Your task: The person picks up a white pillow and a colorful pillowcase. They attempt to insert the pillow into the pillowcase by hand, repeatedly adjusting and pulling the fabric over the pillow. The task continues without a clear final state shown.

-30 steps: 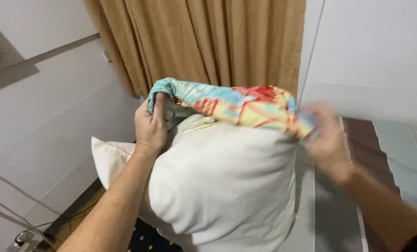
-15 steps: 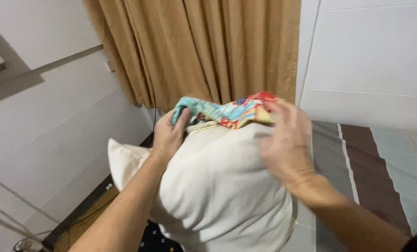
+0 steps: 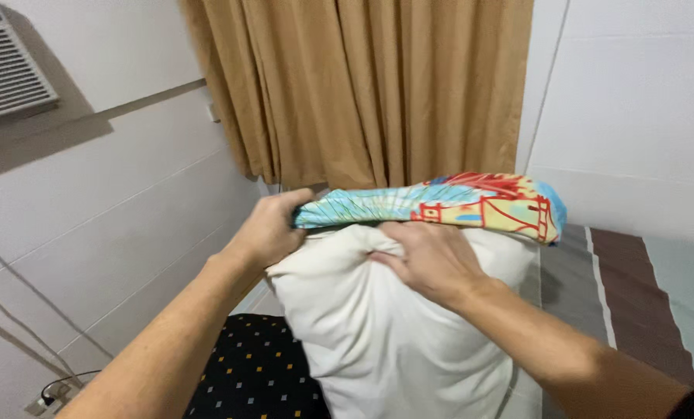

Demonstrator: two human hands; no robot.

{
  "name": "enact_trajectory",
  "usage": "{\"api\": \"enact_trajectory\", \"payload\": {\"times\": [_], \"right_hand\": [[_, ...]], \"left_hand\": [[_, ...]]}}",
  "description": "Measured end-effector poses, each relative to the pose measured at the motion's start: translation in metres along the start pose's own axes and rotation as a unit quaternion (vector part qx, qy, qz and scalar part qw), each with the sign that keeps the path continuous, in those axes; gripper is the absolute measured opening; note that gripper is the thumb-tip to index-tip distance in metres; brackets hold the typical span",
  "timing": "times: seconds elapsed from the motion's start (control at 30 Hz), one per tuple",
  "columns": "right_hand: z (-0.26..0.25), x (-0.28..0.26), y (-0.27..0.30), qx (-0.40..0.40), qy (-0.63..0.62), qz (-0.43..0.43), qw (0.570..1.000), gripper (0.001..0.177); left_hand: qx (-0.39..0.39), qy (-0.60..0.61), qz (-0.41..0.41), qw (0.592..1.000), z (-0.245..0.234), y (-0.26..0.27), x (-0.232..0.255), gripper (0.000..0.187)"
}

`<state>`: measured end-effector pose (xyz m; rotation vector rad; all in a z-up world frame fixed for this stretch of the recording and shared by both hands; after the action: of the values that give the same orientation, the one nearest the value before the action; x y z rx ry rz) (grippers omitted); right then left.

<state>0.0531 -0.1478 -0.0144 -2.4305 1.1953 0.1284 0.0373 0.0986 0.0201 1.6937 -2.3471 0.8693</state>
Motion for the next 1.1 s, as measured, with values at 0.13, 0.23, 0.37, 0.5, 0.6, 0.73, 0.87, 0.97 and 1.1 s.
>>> {"api": "enact_trajectory", "payload": {"times": [0.13,0.23,0.37,0.5,0.6,0.73,0.87,0.97,1.1], "right_hand": [[-0.003,0.011,0.011,0.199,-0.003,-0.108,0.974,0.028],[0.002,0.021,0.012,0.217,0.014,-0.074,0.973,0.029],[0.004,0.021,0.005,0.232,0.029,-0.052,0.971,0.032],[0.008,0.029,-0.007,0.194,0.071,0.021,0.978,0.038],[0.011,0.04,-0.015,0.171,0.044,0.041,0.983,0.038],[0.019,0.062,-0.023,0.156,0.002,0.043,0.987,0.041],[0.031,0.079,-0.009,0.139,-0.024,0.025,0.99,0.043],[0.039,0.058,0.012,0.143,-0.041,-0.013,0.989,0.045],[0.019,0.012,0.035,0.046,0.033,0.054,0.997,0.057]], "left_hand": [[0.065,-0.049,-0.01,0.997,-0.002,0.018,-0.029,0.03],[0.018,-0.018,-0.059,0.998,0.022,0.036,-0.047,0.025],[-0.01,0.399,-0.175,0.9,0.045,0.038,-0.051,0.032],[0.074,0.276,-0.025,0.958,0.036,0.045,-0.009,0.023],[0.102,0.139,0.099,0.98,0.031,0.053,0.033,0.03],[0.07,0.02,0.22,0.973,0.049,0.087,0.072,0.024],[0.06,0.0,0.083,0.995,0.063,0.084,0.065,0.033],[0.09,-0.002,0.057,0.994,0.066,0.061,0.056,0.044],[0.13,-0.106,0.078,0.983,0.085,0.057,0.04,0.054]]}}
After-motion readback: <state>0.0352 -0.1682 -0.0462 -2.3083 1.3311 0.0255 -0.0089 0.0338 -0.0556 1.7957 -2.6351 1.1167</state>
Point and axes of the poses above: each hand's wrist, its own y-axis away from the middle knuckle, its own z-axis out of the palm, x = y × z, the point moved 3 cm from there along -y, towards the middle knuckle, and after that the axes turned 6 degrees about -x, right-handed, at the moved point
